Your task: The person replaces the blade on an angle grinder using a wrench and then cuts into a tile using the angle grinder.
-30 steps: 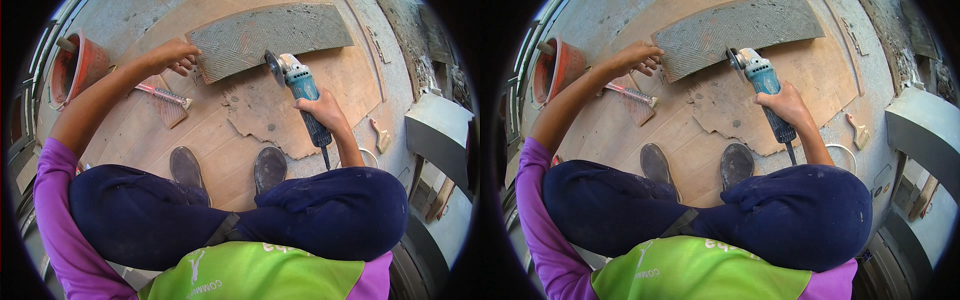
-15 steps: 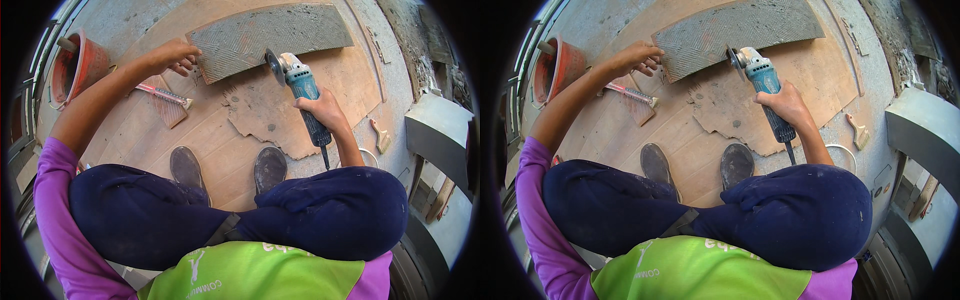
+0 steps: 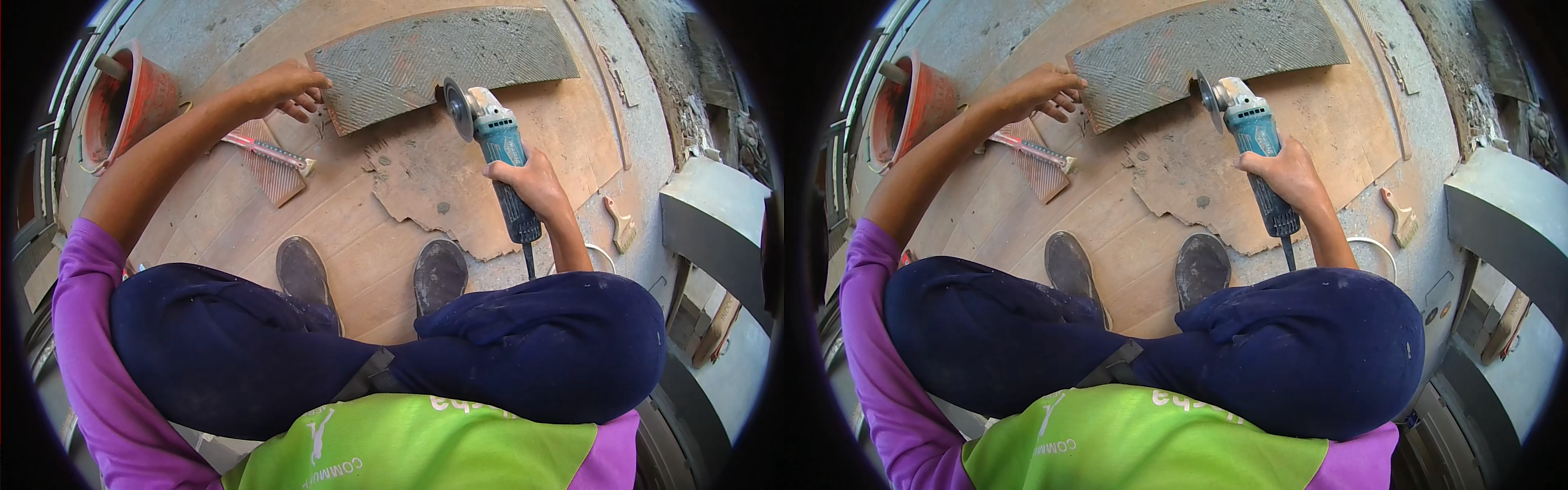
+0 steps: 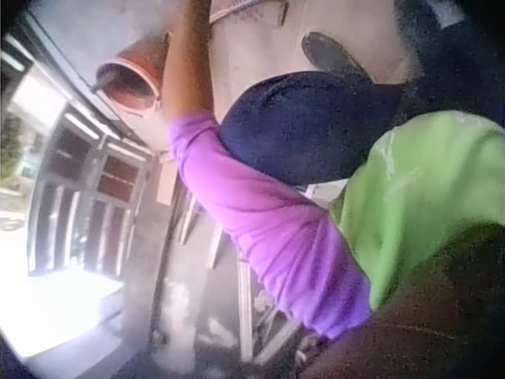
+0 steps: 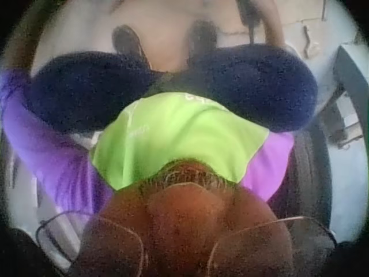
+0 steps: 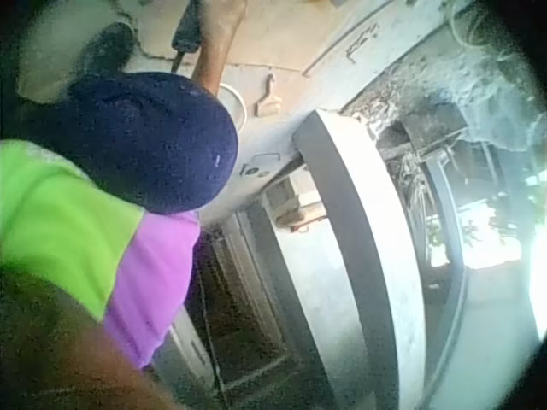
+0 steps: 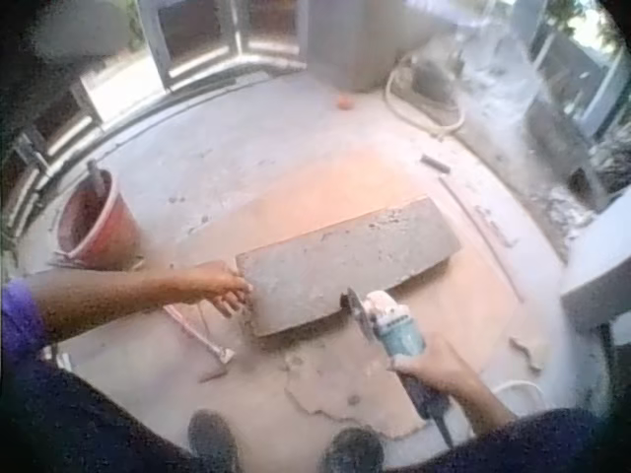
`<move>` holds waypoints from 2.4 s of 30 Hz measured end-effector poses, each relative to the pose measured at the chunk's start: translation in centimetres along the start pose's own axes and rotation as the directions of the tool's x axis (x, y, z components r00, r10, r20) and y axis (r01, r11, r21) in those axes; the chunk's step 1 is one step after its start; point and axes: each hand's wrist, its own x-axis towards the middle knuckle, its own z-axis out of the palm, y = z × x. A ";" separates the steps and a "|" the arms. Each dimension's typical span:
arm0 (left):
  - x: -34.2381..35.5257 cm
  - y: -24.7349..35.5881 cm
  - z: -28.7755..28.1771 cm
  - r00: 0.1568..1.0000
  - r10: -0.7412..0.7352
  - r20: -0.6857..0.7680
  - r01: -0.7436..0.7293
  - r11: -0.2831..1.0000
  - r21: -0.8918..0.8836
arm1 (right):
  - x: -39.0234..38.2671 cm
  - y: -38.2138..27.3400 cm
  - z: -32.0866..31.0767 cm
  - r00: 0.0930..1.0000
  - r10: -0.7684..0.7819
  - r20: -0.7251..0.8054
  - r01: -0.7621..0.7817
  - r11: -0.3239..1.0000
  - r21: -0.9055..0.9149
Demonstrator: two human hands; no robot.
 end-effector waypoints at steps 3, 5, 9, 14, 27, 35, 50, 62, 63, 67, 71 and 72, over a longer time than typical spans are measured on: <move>0.6 0.8 0.5 0.999 0.032 0.029 -0.031 0.999 -0.013 | -0.4 0.0 -1.0 1.000 0.022 -0.004 -0.022 1.000 -0.007; 0.8 1.0 0.7 0.999 0.036 0.026 -0.036 0.999 -0.013 | -0.7 -0.1 -1.1 1.000 0.013 -0.004 -0.013 1.000 0.012; 0.4 0.3 0.2 1.000 0.024 0.018 -0.023 1.000 -0.017 | -0.2 0.0 -0.3 1.000 0.023 0.020 -0.023 1.000 0.009; 0.5 0.7 0.4 1.000 0.017 0.016 -0.017 1.000 -0.014 | -0.2 0.0 -0.5 0.999 0.038 0.026 -0.039 0.999 0.006; 1.0 1.1 0.8 0.999 0.043 0.034 -0.042 0.999 -0.020 | -0.6 -0.1 -1.0 1.000 0.004 -0.014 -0.004 1.000 0.011; 0.8 0.9 0.7 0.999 0.030 0.019 -0.029 0.999 -0.020 | -0.3 0.3 -0.5 1.000 0.004 -0.027 -0.004 1.000 -0.026; 0.7 0.6 0.5 1.000 0.028 -0.001 -0.028 0.999 -0.016 | -0.2 0.0 -0.4 1.000 0.027 -0.002 -0.027 0.999 -0.025; 0.9 0.5 0.2 0.999 0.043 0.029 -0.042 0.999 -0.032 | -1.0 0.4 -0.2 0.999 0.033 0.012 -0.033 0.999 0.018; 1.2 0.8 0.5 0.998 0.057 0.033 -0.056 0.998 -0.040 | -1.3 0.2 -0.6 0.999 0.038 0.002 -0.038 0.999 0.012; 0.3 -0.1 -0.1 0.999 0.036 0.001 -0.036 0.999 -0.031 | -0.7 0.2 0.7 0.999 0.025 0.020 -0.026 0.998 0.059; 1.1 0.3 0.2 0.999 0.049 0.012 -0.049 0.998 -0.027 | -1.1 -0.3 0.0 0.999 0.036 -0.005 -0.036 0.998 0.055; 1.1 0.2 0.1 0.999 0.042 0.019 -0.041 0.999 -0.027 | -1.1 -0.3 0.0 0.999 0.035 -0.004 -0.035 0.998 0.057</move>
